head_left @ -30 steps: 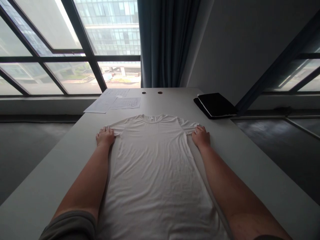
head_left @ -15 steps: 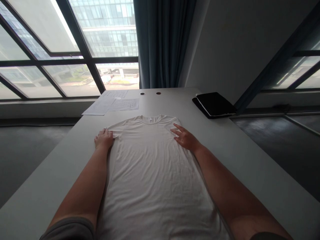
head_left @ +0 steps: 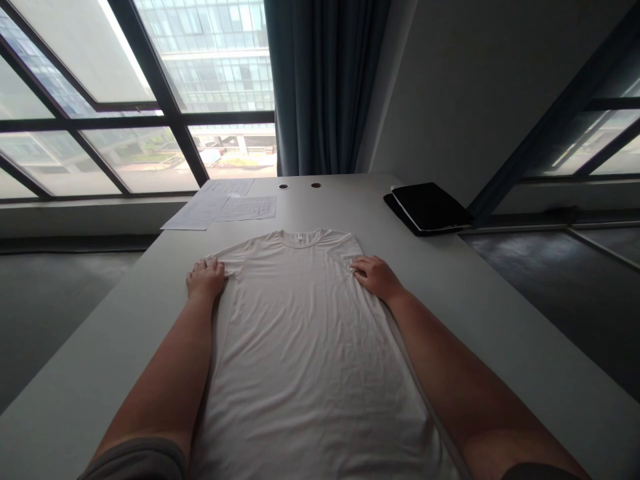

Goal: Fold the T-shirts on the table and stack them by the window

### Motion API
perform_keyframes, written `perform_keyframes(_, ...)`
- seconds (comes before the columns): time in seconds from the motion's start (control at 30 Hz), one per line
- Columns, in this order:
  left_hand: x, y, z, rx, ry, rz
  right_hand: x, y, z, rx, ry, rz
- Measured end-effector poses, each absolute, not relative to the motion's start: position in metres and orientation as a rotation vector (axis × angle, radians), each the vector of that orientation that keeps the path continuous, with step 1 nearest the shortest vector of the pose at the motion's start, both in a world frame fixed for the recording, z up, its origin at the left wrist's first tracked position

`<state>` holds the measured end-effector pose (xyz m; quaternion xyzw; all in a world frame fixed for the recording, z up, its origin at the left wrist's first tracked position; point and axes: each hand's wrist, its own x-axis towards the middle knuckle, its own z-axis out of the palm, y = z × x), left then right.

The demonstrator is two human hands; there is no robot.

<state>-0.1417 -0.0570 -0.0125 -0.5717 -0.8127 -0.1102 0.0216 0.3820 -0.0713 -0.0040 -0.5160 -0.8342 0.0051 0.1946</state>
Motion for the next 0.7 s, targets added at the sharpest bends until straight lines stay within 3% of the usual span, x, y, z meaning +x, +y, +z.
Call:
perform_keyframes(0.13,-0.141,-0.057,-0.012,-1.761,-2.527,-0.351,0.377,-0.072,0.003,-1.445,-2.286,-0.082)
perform_keyframes(0.37,-0.142,-0.058,-0.012,-1.792,-2.5,-0.416,0.381,-0.076,0.006,-1.222,-2.29,0.024)
perform_keyframes(0.57,-0.143,-0.057,-0.012,-1.77,-2.519,-0.575,0.412,-0.067,-0.001,-1.483,-1.745,-0.226)
perform_keyframes(0.7,-0.143,-0.057,-0.01,-1.841,-2.451,-0.649,0.425,-0.064,-0.006,-1.544,-1.779,-0.222)
